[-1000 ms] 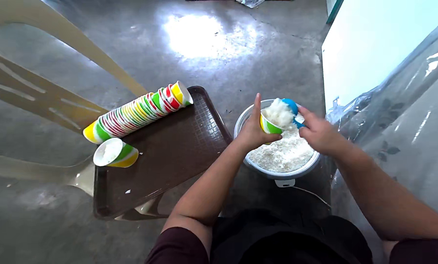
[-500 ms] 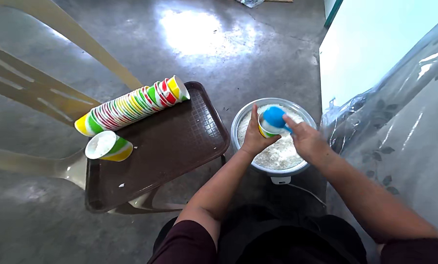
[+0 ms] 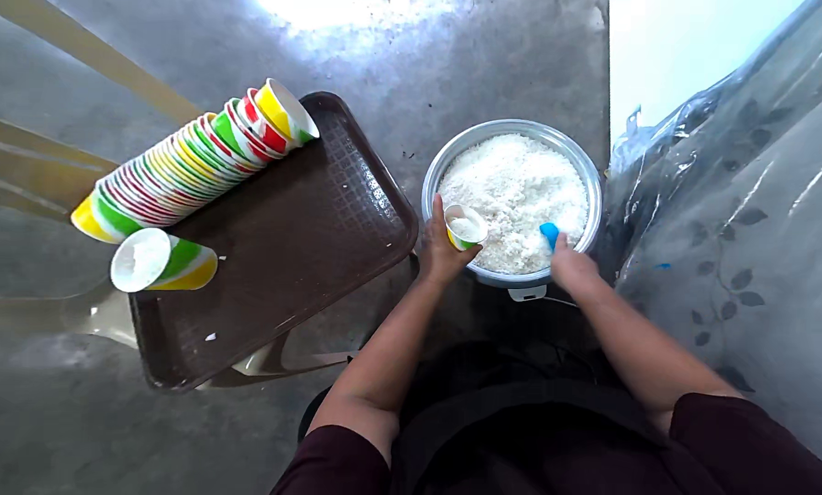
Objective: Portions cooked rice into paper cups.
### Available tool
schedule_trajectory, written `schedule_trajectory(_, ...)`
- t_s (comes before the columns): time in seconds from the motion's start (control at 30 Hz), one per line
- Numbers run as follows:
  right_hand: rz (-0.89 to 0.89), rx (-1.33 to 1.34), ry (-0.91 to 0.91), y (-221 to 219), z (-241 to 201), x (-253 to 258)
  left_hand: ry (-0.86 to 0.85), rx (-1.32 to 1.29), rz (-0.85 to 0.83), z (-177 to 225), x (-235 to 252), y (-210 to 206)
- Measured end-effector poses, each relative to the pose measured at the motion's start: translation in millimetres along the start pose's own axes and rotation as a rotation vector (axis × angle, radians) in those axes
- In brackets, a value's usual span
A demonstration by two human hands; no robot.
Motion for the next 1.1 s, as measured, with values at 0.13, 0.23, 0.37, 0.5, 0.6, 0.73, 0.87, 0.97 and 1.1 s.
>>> schedule_trajectory(0.13, -0.106, 0.287, 0.030, -13, -22, -4, 0.035, 0.055, -0.053, 3, 1, -12)
schedule_trajectory(0.23, -0.110, 0.675, 0.034, -23, -26, 17, 0.074, 0.118, -0.160, 6, 1, -18)
schedule_trajectory(0.37, -0.232, 1.289, 0.079, -17, -23, 18, 0.051, 0.148, -0.212, 4, 1, -19)
schedule_trajectory(0.5, -0.248, 1.373, 0.161, 11, -13, 4, 0.084, 0.171, -0.259, 10, 9, -16)
schedule_trajectory(0.6, -0.198, 1.166, 0.308, 36, -13, -15, 0.082, 0.124, -0.269, 18, 19, -18)
schedule_trajectory(0.73, 0.139, 0.318, 0.473, 58, -29, -56, -0.032, -0.052, -0.183, 37, 31, -29)
schedule_trajectory(0.87, 0.418, -0.178, 0.529, 69, -30, -91, -0.255, -0.238, -0.031, 48, 35, -34)
schedule_trajectory(0.97, 0.635, -0.170, 0.694, 83, -17, -102, -0.390, -0.346, 0.069, 66, 38, -28)
schedule_trajectory(1.1, 0.772, -0.052, 0.848, 106, -3, -111, -0.437, -0.397, 0.087, 87, 45, -18)
Point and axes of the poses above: each hand's wrist, its own x-axis towards the middle knuckle, its own y-axis out of the back of the hand, z = x × y, the point moved 1 cm from there along x, towards the middle knuckle, and after that the axes turned 7 degrees about -z, right-handed, at the moved point
